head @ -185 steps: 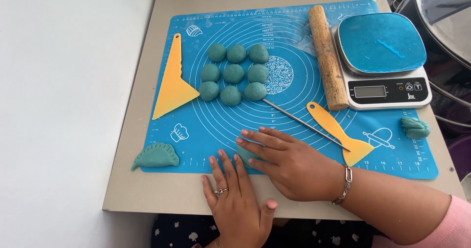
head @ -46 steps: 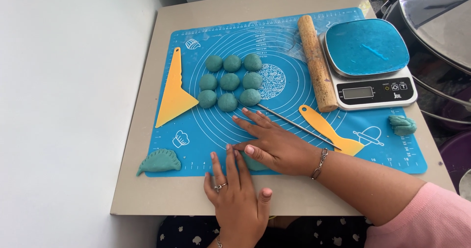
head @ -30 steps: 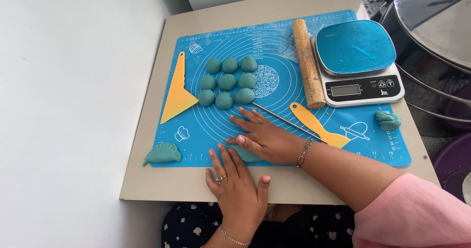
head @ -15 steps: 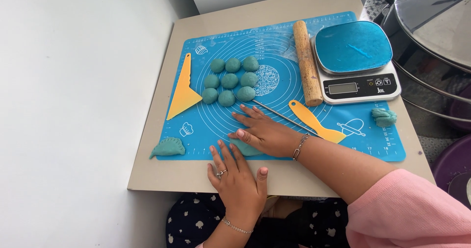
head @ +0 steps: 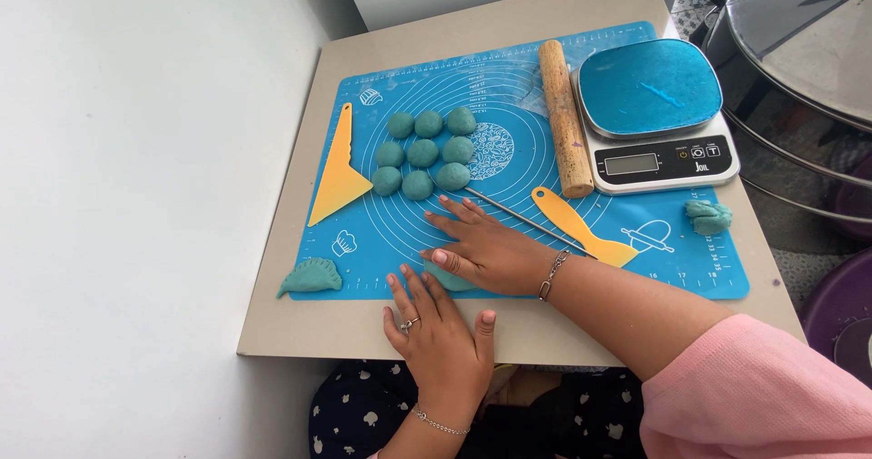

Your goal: Shaping and sealing the edges of blue dough pastries using a plastic scraper and a metal rod for decoration.

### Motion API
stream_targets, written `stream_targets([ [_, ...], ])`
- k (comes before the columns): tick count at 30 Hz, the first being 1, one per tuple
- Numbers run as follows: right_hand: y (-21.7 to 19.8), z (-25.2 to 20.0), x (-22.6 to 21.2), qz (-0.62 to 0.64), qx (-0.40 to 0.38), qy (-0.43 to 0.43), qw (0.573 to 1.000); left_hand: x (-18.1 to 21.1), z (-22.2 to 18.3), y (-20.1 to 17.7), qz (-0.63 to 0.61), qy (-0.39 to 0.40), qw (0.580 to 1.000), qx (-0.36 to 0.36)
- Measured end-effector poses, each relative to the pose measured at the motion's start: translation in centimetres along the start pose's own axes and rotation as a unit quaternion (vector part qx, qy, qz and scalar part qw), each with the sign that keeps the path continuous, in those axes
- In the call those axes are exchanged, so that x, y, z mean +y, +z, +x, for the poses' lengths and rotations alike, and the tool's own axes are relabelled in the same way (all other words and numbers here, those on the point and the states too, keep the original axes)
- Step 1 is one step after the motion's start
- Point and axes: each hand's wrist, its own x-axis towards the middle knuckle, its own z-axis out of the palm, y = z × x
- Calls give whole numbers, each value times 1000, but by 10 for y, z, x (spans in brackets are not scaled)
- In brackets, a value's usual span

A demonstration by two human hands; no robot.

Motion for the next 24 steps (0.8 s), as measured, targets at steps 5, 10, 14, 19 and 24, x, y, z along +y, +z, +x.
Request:
stream_targets([
  [5,7,0,3,-28,15,-31,999,1,0,-3,-13,-9,1000,4],
  [10,4,-1,1,-31,7,-24,999,4,-5,-3,11,-40,999,-3],
  [14,5,-2,3,-36,12,-41,998,5,-5,-5,-13,-39,999,-5],
  [19,1,-6,-2,-22,6,-48,999,4,-3,-6,-14,-28,999,-6],
  [24,-2,-7,-3,-10,-10,-32,999,1,-3,-5,-23,-23,999,-13],
])
